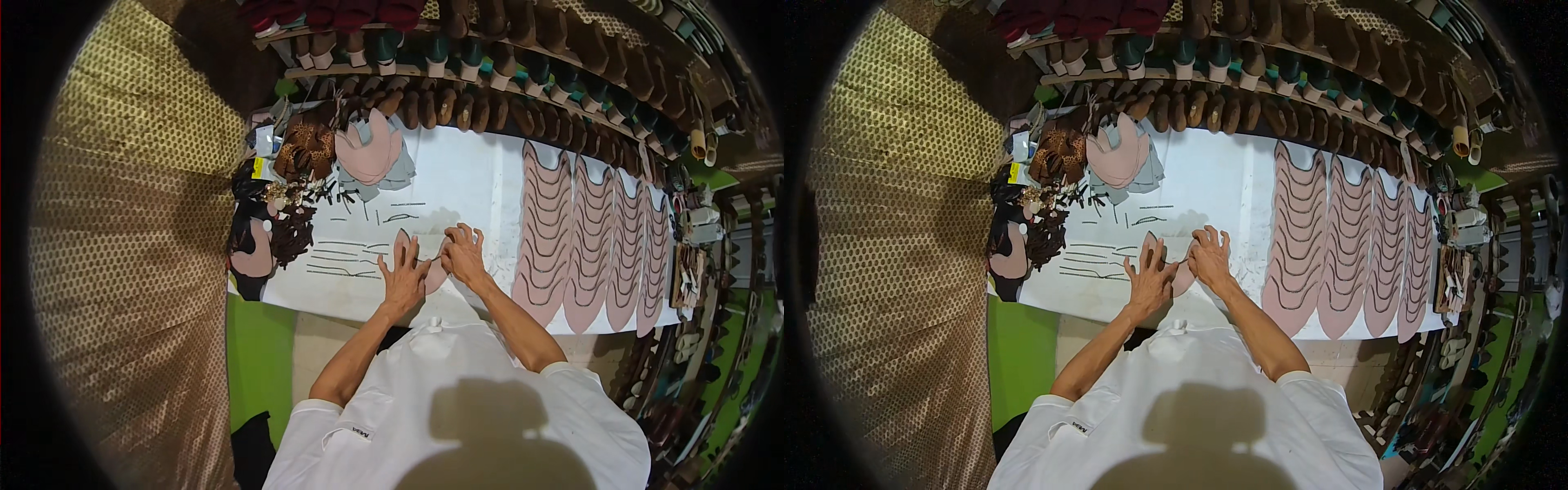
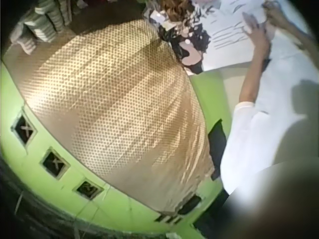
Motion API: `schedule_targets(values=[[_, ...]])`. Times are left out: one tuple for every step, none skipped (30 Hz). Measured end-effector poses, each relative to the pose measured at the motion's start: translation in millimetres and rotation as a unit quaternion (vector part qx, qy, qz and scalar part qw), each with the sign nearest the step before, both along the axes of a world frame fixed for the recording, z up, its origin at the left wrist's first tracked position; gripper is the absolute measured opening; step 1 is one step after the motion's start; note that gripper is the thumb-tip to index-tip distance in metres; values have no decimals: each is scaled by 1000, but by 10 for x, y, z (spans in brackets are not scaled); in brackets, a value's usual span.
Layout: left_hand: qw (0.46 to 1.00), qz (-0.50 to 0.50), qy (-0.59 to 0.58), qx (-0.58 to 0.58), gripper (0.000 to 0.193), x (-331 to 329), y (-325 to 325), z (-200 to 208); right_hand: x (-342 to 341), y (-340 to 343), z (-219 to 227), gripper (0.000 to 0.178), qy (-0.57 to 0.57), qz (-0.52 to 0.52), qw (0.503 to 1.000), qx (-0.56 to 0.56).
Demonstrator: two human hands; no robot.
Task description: Positioning and aligning shoe upper components on a guide template.
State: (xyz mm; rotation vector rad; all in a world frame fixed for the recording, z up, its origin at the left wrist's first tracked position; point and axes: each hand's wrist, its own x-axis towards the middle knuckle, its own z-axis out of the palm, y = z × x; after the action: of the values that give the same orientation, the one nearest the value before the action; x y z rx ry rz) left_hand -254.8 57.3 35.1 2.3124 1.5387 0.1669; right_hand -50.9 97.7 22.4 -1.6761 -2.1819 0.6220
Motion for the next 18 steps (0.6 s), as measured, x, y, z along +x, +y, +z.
schedule_targets(values=[[1000, 3, -1, -4, 56, -5, 0, -9, -16, 12, 24, 11, 0, 2, 1000, 0], [1000, 3, -2, -5, 56, 9, -4, -15, -11, 11, 19, 11, -3, 2, 1000, 1], [1000, -1, 0, 4, 55, 25, -13, -22, -4, 10, 14, 12, -7, 3, 1000, 2], [1000, -4, 2, 12, 53, 40, -24, -30, 1, 14, 6, 12, -7, 3, 1000, 2], [1000, -3, 2, 12, 53, 44, -38, -63, 3, 29, -12, 11, -2, 6, 1000, 10], [1000, 1, 3, 9, 53, 48, -51, -96, 5, 41, -30, 12, 3, 10, 1000, 18], [1000, 4, 5, 7, 52, 51, -63, -129, 9, 54, -46, 12, 3, 11, 1000, 18], [1000, 6, 5, 6, 52, 59, -65, -136, 9, 68, -54, 12, -1, 17, 1000, 24], [1000, 7, 1, 11, 52, 68, -64, -144, 7, 76, -61, 12, -5, 23, 999, 30], [1000, 8, -2, 15, 52, 75, -64, -149, 4, 75, -65, 12, -6, 25, 999, 30], [1000, 10, -2, 16, 52, 83, -53, -140, 3, 85, -66, 12, -9, 29, 999, 29], [1000, 11, -4, 9, 52, 90, -45, -130, 3, 95, -65, 13, -12, 32, 999, 29], [1000, 12, -6, 3, 52, 98, -35, -119, 8, 104, -64, 13, -12, 34, 999, 30], [1000, 12, -7, 3, 52, 108, -29, -98, 11, 101, -59, 12, -15, 35, 999, 21], [1000, 18, -16, 3, 52, 121, -21, -77, 12, 101, -55, 12, -18, 35, 999, 13], [999, 24, -26, 2, 52, 132, -14, -57, 10, 106, -54, 12, -19, 35, 999, 12], [999, 24, -26, 2, 52, 138, -20, -51, 7, 109, -51, 12, -22, 36, 999, 17], [1000, 24, -16, -5, 52, 145, -25, -46, 7, 110, -50, 12, -25, 37, 999, 21]])
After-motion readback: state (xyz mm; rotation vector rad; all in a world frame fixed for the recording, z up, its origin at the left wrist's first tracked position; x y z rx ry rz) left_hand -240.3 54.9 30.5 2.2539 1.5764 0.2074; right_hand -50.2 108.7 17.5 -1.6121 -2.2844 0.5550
